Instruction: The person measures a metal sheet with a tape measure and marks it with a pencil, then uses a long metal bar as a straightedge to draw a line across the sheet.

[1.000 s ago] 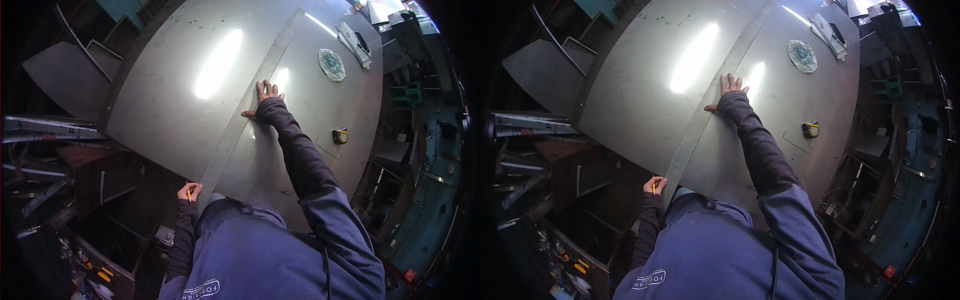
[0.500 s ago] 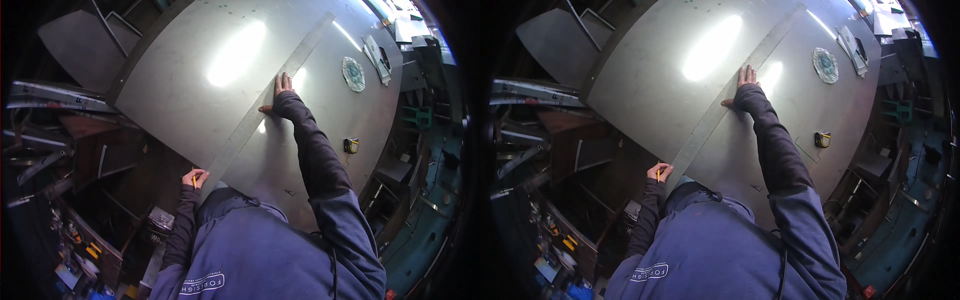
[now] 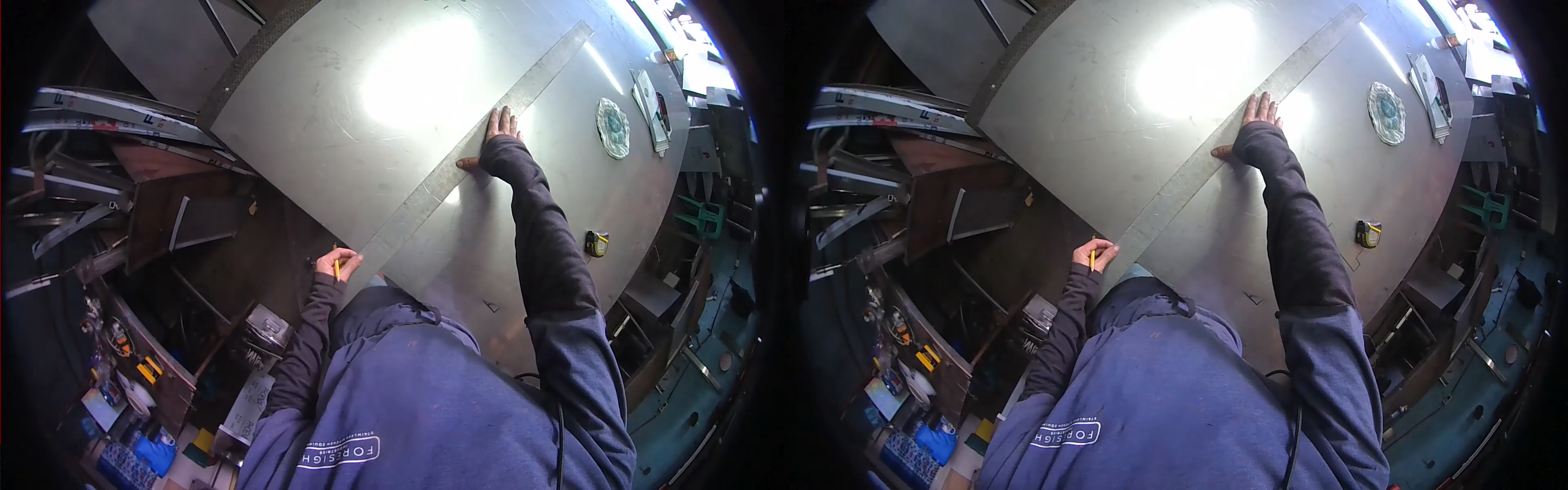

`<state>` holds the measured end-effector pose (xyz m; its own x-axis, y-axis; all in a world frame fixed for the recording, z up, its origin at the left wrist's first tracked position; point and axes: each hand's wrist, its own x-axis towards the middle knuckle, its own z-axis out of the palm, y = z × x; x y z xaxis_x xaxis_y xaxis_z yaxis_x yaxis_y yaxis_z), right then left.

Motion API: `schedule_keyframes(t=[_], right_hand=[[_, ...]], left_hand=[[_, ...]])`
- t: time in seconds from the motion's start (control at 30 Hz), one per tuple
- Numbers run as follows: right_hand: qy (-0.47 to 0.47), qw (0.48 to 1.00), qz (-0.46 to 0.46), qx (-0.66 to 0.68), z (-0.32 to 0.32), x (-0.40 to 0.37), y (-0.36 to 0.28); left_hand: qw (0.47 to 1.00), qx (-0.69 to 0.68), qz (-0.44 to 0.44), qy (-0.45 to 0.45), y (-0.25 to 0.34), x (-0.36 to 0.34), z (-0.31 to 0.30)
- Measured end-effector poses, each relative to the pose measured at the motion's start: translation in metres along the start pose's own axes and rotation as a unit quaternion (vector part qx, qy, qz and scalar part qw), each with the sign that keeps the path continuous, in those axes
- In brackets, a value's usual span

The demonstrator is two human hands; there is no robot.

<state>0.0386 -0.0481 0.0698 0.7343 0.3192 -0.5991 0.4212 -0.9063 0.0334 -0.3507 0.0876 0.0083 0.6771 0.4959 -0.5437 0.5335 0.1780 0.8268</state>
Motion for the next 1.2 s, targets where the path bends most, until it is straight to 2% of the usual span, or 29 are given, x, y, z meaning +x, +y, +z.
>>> schedule_keyframes(t=[0.07, 0.13, 0.17, 0.2, 0.23, 0.27, 0.37, 0.43, 0.47, 0.5, 0.57, 0.63, 0.77, 0.8, 0.83, 0.9, 0.93, 1.07, 1.17, 1.2], right_hand=[[-0.001, 1.0, -0.001, 0.004, -0.001, -0.001, 0.0], [0.01, 1.0, -0.006, 0.015, 0.005, 0.001, 0.002], [0.021, 0.999, -0.01, 0.024, 0.008, 0.003, 0.005], [0.022, 0.999, -0.018, 0.021, 0.007, 0.002, 0.007], [0.024, 0.999, -0.023, 0.019, 0.006, 0.001, 0.006], [0.022, 0.999, -0.017, 0.019, 0.005, 0.0, 0.005], [0.018, 0.999, -0.013, 0.046, 0.005, -0.002, 0.005], [0.026, 0.998, -0.008, 0.062, 0.006, -0.005, 0.008], [0.033, 0.997, -0.02, 0.068, 0.006, -0.005, 0.009], [0.039, 0.996, -0.033, 0.074, 0.005, -0.007, 0.009], [0.042, 0.995, -0.028, 0.08, 0.005, -0.008, 0.008], [0.043, 0.996, -0.025, 0.071, 0.004, -0.007, 0.008], [0.047, 0.997, -0.017, 0.063, 0.012, 0.001, 0.006], [0.011, 0.999, -0.013, 0.047, -0.001, -0.006, 0.007], [0.011, 0.999, -0.012, 0.048, 0.016, 0.006, 0.002], [0.172, 0.984, 0.049, 0.007, 0.069, 0.039, -0.008], [0.077, 0.991, 0.024, 0.104, 0.039, 0.025, -0.002], [0.121, 0.987, 0.011, 0.102, 0.053, 0.03, -0.002], [0.132, 0.987, 0.005, 0.097, 0.054, 0.029, -0.002], [0.129, 0.987, 0.004, 0.098, 0.054, 0.028, -0.002]], left_hand=[[0.98, 0.176, 0.081, 0.033, 0.01, -0.004, -0.003], [0.924, 0.376, 0.047, 0.054, 0.037, -0.013, -0.016], [0.935, 0.333, 0.079, 0.09, 0.048, -0.012, -0.023], [0.932, 0.236, 0.237, 0.143, 0.052, -0.002, -0.03], [0.94, 0.195, 0.254, 0.115, 0.056, 0.007, -0.045], [0.978, 0.134, 0.115, 0.114, 0.058, 0.015, -0.056], [0.977, 0.034, 0.169, 0.129, 0.112, 0.068, -0.024], [0.974, -0.06, 0.22, 0.004, 0.139, 0.122, 0.014], [0.974, -0.015, 0.226, -0.025, 0.16, 0.143, 0.038], [0.978, -0.043, 0.2, -0.046, 0.172, 0.171, 0.063], [0.971, -0.037, 0.208, -0.11, 0.201, 0.222, 0.115], [0.962, -0.052, 0.234, -0.131, 0.229, 0.268, 0.171], [0.951, 0.057, 0.273, -0.136, 0.29, 0.334, 0.259], [0.949, 0.086, 0.272, -0.135, 0.303, 0.344, 0.277], [0.946, 0.116, 0.271, -0.133, 0.315, 0.353, 0.292], [0.927, 0.198, 0.296, -0.114, 0.334, 0.366, 0.314], [0.932, 0.191, 0.28, -0.123, 0.337, 0.375, 0.325], [0.931, 0.191, 0.266, -0.163, 0.344, 0.406, 0.358], [0.876, 0.322, 0.337, -0.123, 0.353, 0.419, 0.374], [0.866, 0.358, 0.326, -0.128, 0.36, 0.415, 0.374]])
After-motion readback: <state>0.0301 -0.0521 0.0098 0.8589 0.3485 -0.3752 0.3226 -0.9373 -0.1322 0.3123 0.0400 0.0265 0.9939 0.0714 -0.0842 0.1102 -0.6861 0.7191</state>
